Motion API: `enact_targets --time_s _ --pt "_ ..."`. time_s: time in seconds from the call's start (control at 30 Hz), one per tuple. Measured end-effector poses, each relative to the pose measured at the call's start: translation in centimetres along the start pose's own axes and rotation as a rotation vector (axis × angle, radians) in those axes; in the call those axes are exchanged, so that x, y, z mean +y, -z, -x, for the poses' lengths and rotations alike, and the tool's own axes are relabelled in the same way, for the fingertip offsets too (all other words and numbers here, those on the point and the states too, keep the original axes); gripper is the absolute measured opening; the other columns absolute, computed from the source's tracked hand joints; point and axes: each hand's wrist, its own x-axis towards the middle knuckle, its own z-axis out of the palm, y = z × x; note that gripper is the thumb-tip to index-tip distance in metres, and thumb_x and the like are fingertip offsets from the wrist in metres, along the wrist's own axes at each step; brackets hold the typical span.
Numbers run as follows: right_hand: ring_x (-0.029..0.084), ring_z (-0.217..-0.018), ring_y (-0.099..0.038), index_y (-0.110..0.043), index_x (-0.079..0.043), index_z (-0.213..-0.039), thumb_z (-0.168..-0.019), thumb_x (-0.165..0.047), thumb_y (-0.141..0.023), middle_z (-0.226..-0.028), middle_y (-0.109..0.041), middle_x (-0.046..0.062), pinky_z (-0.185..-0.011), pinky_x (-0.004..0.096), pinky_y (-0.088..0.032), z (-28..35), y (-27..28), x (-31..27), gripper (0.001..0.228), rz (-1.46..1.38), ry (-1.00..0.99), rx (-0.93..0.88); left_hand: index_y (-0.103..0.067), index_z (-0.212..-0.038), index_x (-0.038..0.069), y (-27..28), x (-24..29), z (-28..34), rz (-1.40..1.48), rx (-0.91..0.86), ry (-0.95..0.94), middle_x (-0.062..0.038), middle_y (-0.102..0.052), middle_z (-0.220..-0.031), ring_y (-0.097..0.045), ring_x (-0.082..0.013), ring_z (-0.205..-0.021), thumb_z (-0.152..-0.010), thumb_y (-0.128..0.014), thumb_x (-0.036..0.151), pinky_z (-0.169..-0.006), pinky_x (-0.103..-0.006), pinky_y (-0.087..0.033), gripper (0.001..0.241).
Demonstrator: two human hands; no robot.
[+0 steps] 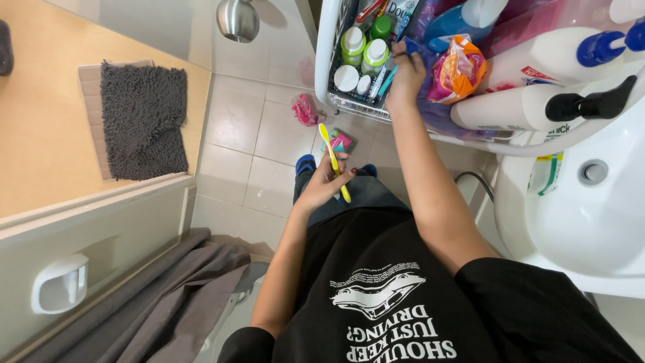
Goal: The person organizes various toiletries in a bathroom, moving items such as toothpaste, toothbrushes, and bottles from the sink area onto a white wire rack. The person handles multiple toothbrushes, including a new pack, and arranges them on the rack.
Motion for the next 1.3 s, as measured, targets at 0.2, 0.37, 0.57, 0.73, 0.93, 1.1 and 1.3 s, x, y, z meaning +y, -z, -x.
enact_targets --time_s 0.2,0.37,0.57,0.73,0.93,1.1,1.3 --pt "0.011 -0.079 -0.056 -0.074 0.003 -0.100 -0.086 0.004 -0.062 -0.091 -0.069 0.004 -0.072 0.027 -0.044 1.3 -0.2 0.4 0.018 0.318 0.001 0.045 -0.047 -0.137 0.007 -0.5 0.8 -0.4 -0.103 -0.014 -0.005 0.004 -0.047 -0.093 -0.051 -0.0047 -0.084 -0.099 -0.068 0.004 -0.083 -0.0225 -0.050 0.043" --pt "0.009 -0.080 -0.061 -0.072 0.009 -0.096 -0.087 0.004 -0.069 -0.094 -0.073 0.005 -0.070 0.027 -0.049 1.8 0.3 1.4 0.010 0.492 0.217 0.033 -0.048 -0.138 0.006 -0.9 2.0 -0.5 -0.197 -0.041 0.049 0.003 -0.049 -0.096 -0.050 -0.0056 -0.083 -0.098 -0.069 0.002 -0.074 -0.0226 -0.044 0.044" --pt "0.014 -0.075 -0.067 -0.071 0.008 -0.112 -0.082 0.001 -0.069 -0.086 -0.075 0.010 -0.070 0.029 -0.053 1.8 0.7 1.6 0.032 0.830 0.280 0.042 -0.046 -0.140 0.007 -0.3 1.2 -0.9 -0.064 -0.117 0.060 0.003 -0.050 -0.096 -0.057 -0.0063 -0.092 -0.100 -0.065 0.003 -0.084 -0.0220 -0.050 0.044" --pt "0.018 -0.082 -0.068 -0.068 0.008 -0.122 -0.084 0.002 -0.068 -0.099 -0.071 0.014 -0.075 0.030 -0.055 3.9 2.0 1.6 0.038 0.915 0.333 0.015 -0.047 -0.140 0.005 0.4 -0.6 -1.5 -0.118 -0.153 0.057 0.001 -0.051 -0.097 -0.055 -0.0074 -0.090 -0.102 -0.064 0.001 -0.081 -0.0228 -0.047 0.042" --pt "0.017 -0.105 -0.069 -0.056 0.005 -0.139 -0.095 0.002 -0.066 -0.133 -0.058 0.016 -0.091 0.028 -0.059 15.6 4.1 -6.8 0.044 0.708 0.292 -0.238 -0.053 -0.134 0.000 -0.2 -3.5 -3.8 -0.194 -0.118 -0.024 -0.003 -0.060 -0.105 -0.061 -0.0088 -0.091 -0.104 -0.055 0.003 -0.083 -0.0249 -0.053 0.029" --pt "0.013 -0.093 -0.071 -0.062 0.001 -0.132 -0.103 -0.005 -0.060 -0.121 -0.069 0.007 -0.082 0.025 -0.061 22.4 9.2 -19.0 0.029 0.569 0.148 -0.207 -0.059 -0.127 -0.001 -3.0 -1.2 -5.0 -0.316 -0.157 -0.005 -0.005 -0.065 -0.101 -0.064 -0.0105 -0.069 -0.107 -0.049 0.009 -0.067 -0.0255 -0.054 0.025" --pt "0.018 -0.083 -0.062 -0.068 -0.002 -0.124 -0.103 0.000 -0.066 -0.105 -0.070 0.010 -0.069 0.030 -0.049 15.0 27.1 -23.1 0.021 1.053 0.654 0.465 -0.062 -0.128 -0.001 -4.4 -0.6 -4.9 -0.338 -0.211 0.003 -0.007 -0.069 -0.104 -0.064 -0.0092 -0.067 -0.109 -0.048 0.012 -0.065 -0.0258 -0.058 0.026"
